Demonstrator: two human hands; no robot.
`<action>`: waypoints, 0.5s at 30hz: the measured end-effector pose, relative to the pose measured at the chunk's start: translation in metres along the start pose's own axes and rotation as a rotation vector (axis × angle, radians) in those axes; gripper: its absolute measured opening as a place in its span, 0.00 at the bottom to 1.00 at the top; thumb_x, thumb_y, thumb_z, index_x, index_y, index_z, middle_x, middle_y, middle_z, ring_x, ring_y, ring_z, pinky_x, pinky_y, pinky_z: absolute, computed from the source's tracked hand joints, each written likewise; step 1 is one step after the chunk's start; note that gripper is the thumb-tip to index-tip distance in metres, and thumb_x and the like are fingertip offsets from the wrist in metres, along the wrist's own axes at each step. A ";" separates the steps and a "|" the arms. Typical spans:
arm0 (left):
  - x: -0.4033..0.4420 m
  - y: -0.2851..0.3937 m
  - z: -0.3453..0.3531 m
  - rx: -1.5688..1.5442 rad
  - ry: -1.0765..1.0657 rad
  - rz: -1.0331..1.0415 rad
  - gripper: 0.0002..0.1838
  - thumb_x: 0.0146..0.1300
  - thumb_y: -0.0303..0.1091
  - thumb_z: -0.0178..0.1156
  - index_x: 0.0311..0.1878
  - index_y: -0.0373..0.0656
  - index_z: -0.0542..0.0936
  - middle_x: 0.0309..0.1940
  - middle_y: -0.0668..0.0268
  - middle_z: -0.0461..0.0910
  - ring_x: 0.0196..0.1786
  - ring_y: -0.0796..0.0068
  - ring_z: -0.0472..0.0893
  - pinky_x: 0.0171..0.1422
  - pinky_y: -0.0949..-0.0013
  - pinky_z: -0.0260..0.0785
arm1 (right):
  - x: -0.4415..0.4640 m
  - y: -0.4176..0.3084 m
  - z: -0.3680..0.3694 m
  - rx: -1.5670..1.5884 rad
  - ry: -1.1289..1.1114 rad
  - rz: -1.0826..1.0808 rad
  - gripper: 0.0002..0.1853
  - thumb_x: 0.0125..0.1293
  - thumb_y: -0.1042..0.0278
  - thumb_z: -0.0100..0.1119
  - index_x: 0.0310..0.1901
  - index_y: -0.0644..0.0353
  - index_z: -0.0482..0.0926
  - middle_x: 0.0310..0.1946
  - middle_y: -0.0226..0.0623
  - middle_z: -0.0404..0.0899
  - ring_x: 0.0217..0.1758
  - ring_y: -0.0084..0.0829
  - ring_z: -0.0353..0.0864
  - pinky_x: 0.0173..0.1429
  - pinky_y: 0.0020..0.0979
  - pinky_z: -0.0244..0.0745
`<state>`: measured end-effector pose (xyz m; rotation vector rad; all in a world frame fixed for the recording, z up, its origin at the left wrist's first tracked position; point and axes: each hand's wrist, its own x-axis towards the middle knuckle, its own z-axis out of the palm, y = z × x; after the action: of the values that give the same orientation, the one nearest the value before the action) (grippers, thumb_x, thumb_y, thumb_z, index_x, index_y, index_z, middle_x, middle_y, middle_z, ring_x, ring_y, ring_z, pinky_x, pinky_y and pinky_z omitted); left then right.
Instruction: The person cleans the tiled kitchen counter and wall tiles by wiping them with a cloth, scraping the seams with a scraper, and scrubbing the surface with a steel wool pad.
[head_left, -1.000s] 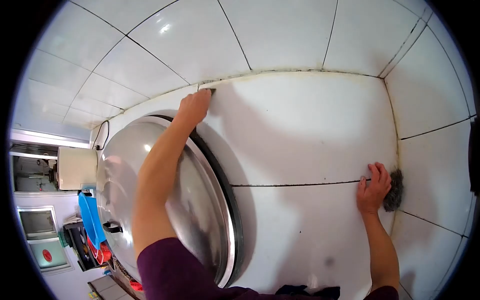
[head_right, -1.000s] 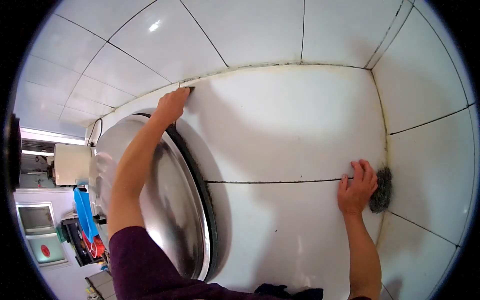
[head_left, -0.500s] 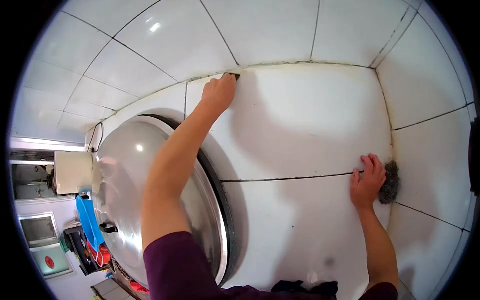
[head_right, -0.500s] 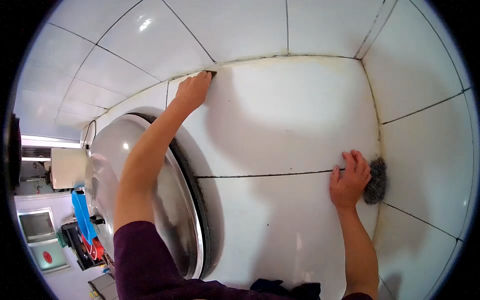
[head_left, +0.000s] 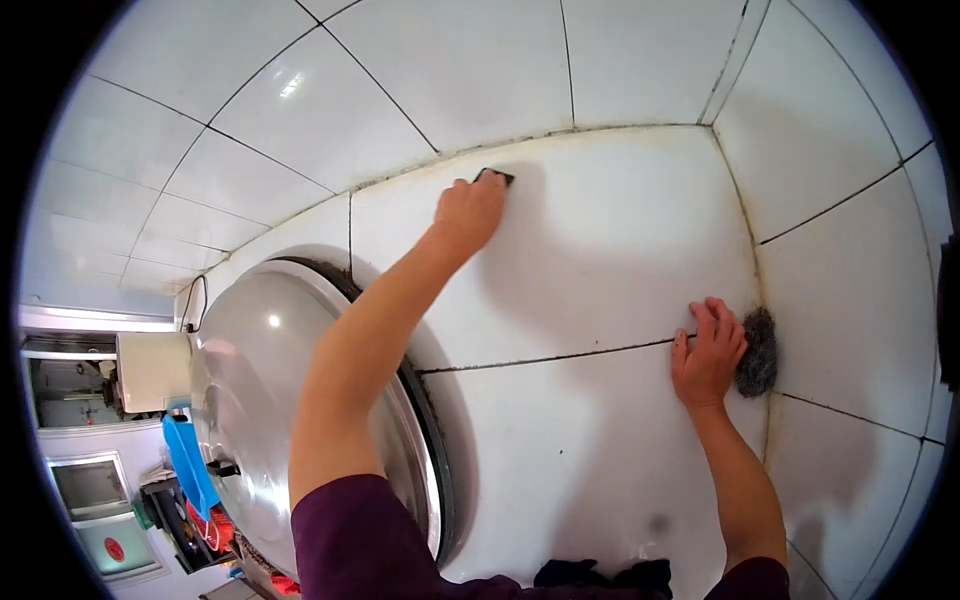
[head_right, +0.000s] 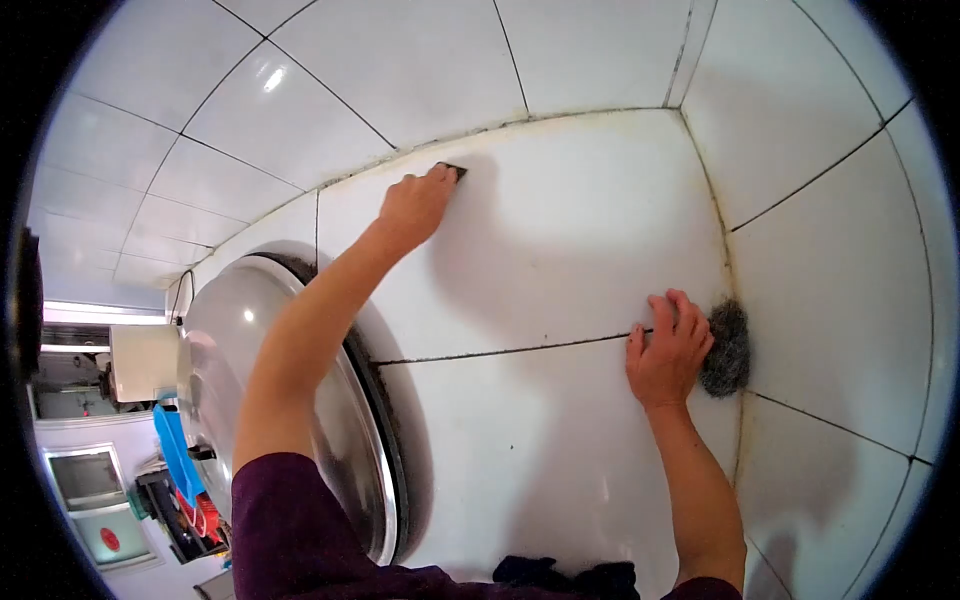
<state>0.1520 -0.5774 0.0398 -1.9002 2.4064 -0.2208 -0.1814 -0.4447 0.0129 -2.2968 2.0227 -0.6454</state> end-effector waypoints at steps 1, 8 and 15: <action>0.003 0.006 0.000 -0.004 -0.015 -0.007 0.08 0.59 0.26 0.48 0.43 0.39 0.71 0.44 0.58 0.75 0.36 0.53 0.80 0.36 0.56 0.75 | -0.004 -0.001 0.000 0.012 0.007 -0.010 0.21 0.52 0.67 0.59 0.50 0.55 0.71 0.55 0.39 0.65 0.59 0.43 0.61 0.61 0.45 0.54; 0.039 0.036 -0.001 -0.007 -0.131 -0.050 0.17 0.60 0.28 0.49 0.54 0.39 0.69 0.50 0.59 0.73 0.35 0.53 0.79 0.37 0.56 0.76 | 0.002 0.001 -0.002 0.018 0.003 0.017 0.22 0.52 0.66 0.59 0.51 0.55 0.71 0.55 0.38 0.65 0.59 0.43 0.61 0.61 0.45 0.54; -0.023 0.108 -0.033 -0.553 -0.195 -0.234 0.18 0.64 0.33 0.48 0.54 0.36 0.70 0.60 0.54 0.66 0.52 0.46 0.72 0.54 0.54 0.70 | -0.004 0.000 -0.002 0.015 0.011 0.006 0.21 0.52 0.65 0.60 0.50 0.54 0.71 0.55 0.37 0.65 0.59 0.42 0.61 0.60 0.46 0.55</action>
<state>0.0492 -0.5281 0.0549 -2.2790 2.2655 0.6571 -0.1819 -0.4401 0.0133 -2.2828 2.0218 -0.6714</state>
